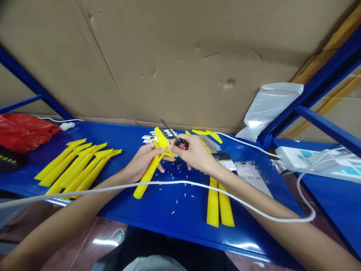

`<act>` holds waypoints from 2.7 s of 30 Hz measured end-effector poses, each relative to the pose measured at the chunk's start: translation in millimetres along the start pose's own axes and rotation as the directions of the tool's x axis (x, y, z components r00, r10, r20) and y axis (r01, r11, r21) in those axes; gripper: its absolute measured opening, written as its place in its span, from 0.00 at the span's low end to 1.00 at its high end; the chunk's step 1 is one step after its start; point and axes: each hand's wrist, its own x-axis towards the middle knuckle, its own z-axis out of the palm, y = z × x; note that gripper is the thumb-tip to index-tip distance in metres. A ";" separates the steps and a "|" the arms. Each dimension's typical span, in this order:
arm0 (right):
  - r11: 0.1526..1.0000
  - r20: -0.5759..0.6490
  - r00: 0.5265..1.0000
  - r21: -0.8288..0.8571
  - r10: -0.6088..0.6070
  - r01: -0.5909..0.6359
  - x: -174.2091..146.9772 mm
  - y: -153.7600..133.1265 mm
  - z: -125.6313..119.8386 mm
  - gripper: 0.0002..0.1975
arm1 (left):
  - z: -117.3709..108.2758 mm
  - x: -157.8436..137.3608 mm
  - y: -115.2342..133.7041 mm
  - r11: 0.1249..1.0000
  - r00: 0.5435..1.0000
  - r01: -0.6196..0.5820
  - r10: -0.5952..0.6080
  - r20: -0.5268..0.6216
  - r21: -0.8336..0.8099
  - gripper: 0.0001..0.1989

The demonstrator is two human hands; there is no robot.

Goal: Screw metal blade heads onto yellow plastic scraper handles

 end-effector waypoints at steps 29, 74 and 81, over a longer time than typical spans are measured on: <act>0.996 0.039 0.998 0.083 -0.039 0.036 10.1 9.9 -17.2 0.20 | 1.2 -10.8 13.7 0.975 0.945 0.022 -0.093 0.313 0.222 0.23; 0.999 0.246 0.969 0.032 -0.037 0.030 8.7 6.1 -21.6 0.16 | -4.7 -9.7 21.9 0.982 0.970 0.008 -0.054 0.238 0.189 0.16; 0.996 0.212 0.974 0.037 -0.082 0.076 7.0 3.7 -19.3 0.17 | -2.5 -9.9 21.1 0.985 0.976 0.004 -0.041 0.215 0.173 0.17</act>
